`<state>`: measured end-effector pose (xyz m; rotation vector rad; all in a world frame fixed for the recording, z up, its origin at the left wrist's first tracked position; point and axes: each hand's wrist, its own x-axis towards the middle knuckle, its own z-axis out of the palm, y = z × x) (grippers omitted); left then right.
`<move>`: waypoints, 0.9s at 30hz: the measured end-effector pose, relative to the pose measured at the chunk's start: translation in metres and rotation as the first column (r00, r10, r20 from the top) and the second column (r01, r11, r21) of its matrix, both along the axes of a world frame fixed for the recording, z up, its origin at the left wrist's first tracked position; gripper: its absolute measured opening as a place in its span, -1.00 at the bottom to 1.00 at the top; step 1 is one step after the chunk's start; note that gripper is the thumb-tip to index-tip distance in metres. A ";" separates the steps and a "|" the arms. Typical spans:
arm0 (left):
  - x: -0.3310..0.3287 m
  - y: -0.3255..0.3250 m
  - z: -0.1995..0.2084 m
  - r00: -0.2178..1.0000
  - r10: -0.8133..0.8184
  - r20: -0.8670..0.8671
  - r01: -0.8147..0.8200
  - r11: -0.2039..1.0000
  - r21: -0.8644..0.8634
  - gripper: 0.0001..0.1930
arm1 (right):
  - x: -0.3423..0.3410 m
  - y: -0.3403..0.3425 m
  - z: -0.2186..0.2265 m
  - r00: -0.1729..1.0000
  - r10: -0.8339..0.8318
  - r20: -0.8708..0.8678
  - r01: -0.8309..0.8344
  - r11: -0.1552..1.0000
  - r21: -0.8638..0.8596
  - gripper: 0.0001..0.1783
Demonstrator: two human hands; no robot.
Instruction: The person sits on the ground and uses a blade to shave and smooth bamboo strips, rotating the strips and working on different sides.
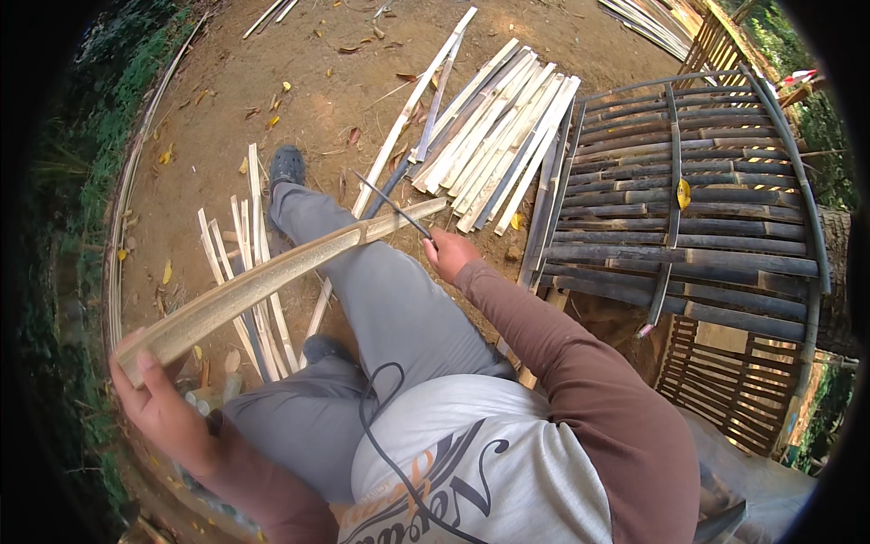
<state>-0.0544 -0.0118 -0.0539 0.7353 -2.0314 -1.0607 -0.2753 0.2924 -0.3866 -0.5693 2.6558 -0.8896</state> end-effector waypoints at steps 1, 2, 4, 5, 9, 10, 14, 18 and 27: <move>-0.002 -0.002 0.001 1.000 -0.019 -0.003 0.019 1.000 0.004 -0.67 | 0.006 -0.005 0.010 0.997 0.047 -0.060 -0.051 0.996 -0.070 -0.66; -0.003 -0.005 0.001 0.999 -0.035 -0.005 0.035 0.999 0.007 -0.67 | 0.010 -0.003 0.007 0.997 0.031 -0.067 -0.038 0.994 -0.102 -0.67; -0.004 -0.013 0.002 0.998 -0.056 -0.006 0.056 0.998 0.014 -0.67 | 0.009 0.003 -0.010 0.996 0.004 -0.089 -0.019 0.985 -0.169 -0.67; -0.004 -0.018 0.002 0.998 -0.059 0.000 0.059 0.998 0.019 -0.67 | 0.004 0.009 -0.020 0.999 -0.036 -0.034 0.033 0.996 -0.089 -0.67; -0.020 -0.020 -0.012 0.990 -0.140 -0.017 0.141 0.989 0.053 -0.67 | -0.029 0.060 -0.094 0.943 -0.326 0.068 0.303 0.925 0.229 -0.67; -0.015 -0.021 -0.009 0.991 -0.137 -0.016 0.137 0.989 0.050 -0.66 | -0.033 0.053 -0.093 0.919 -0.387 0.077 0.353 0.893 0.279 -0.66; 0.001 -0.027 -0.002 0.995 -0.097 0.013 0.097 0.995 0.020 -0.66 | -0.016 0.004 -0.034 0.991 -0.116 0.064 0.105 0.981 0.161 -0.65; 0.004 -0.023 0.001 0.994 -0.105 0.011 0.105 0.994 0.004 -0.64 | 0.002 0.011 -0.006 0.997 0.054 0.054 -0.059 0.993 0.104 -0.64; -0.006 -0.011 0.003 0.994 -0.110 -0.003 0.110 0.994 -0.014 -0.64 | -0.011 0.049 -0.072 0.963 -0.221 0.154 0.173 0.945 0.276 -0.63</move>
